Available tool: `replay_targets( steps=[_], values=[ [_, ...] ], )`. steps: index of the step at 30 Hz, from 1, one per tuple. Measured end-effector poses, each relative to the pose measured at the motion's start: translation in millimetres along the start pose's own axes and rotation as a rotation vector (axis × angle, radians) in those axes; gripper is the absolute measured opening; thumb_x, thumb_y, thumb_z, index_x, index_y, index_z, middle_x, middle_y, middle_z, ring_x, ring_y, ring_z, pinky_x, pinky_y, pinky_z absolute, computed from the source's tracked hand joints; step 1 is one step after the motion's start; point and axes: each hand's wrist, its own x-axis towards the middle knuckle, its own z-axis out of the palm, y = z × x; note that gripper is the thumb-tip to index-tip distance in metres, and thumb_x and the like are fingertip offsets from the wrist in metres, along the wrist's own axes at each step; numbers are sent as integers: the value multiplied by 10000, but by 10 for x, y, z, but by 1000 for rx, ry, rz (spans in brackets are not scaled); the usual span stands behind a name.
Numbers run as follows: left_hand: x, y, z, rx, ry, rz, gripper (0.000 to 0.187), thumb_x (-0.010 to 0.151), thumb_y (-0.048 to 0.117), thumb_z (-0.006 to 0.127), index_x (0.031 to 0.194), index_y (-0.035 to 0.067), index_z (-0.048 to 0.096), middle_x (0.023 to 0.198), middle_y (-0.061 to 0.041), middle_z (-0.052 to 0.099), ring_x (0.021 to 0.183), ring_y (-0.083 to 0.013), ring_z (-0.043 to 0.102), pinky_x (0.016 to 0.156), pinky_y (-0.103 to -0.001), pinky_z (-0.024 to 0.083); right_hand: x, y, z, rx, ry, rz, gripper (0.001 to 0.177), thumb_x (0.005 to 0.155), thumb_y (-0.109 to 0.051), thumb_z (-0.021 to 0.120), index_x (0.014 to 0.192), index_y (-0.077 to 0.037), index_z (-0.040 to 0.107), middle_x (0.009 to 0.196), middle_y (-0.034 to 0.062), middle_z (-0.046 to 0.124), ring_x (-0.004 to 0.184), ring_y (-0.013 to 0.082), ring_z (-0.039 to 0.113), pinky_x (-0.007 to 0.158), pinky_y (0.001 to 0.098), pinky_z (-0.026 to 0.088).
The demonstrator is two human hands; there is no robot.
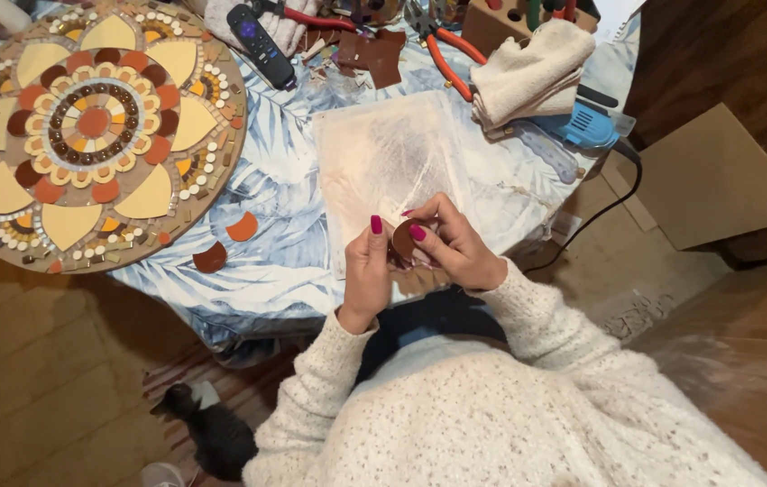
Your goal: Sanding and shaping small wooden mosaic tiles against a sanding block to prepare them for a large circular craft.
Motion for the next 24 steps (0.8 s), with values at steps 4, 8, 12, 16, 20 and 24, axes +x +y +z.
replay_targets(
  steps=[4,8,12,16,20,24],
  values=[
    [-45,118,47,58,19,27,532,1123,419,367,902,22,642,749,-27,683,648,-81,616,614,-235,520,8,-18,14,-16,38,30,172,1109,-119,501,1244,-31,441,1039,35,620,845,45,590,724,224,501],
    [-108,256,89,305,-28,110,298,1100,240,503,965,-7,602,759,-60,666,671,-108,615,618,-252,494,1,-16,11,-56,73,41,203,1104,-113,512,1274,-20,452,986,44,639,749,42,580,652,210,481],
    [-157,265,103,295,-78,160,142,1065,125,555,1042,-13,576,860,-86,691,748,-119,654,674,-269,529,50,-163,42,-137,125,53,264,1069,-125,529,1289,-6,443,1023,65,678,834,71,686,696,220,565],
    [-165,279,133,311,-40,141,143,1062,120,551,1057,-20,581,881,-96,693,771,-124,661,685,-276,538,83,-125,37,-212,160,85,233,1071,-138,561,1245,-6,480,1012,65,673,829,72,676,699,225,555],
    [-161,287,126,338,-19,128,150,1061,122,559,1071,-22,597,891,-112,719,777,-155,698,691,-296,554,84,-85,55,-244,148,81,157,1106,-151,545,1193,-21,535,960,41,667,827,66,623,728,239,530],
    [-278,434,100,587,76,173,207,986,99,640,1144,-32,616,899,-159,713,769,-272,705,679,-366,550,80,-106,77,-331,163,105,159,1116,-182,525,1175,-34,521,891,7,607,747,73,537,654,248,466]
  ],
)
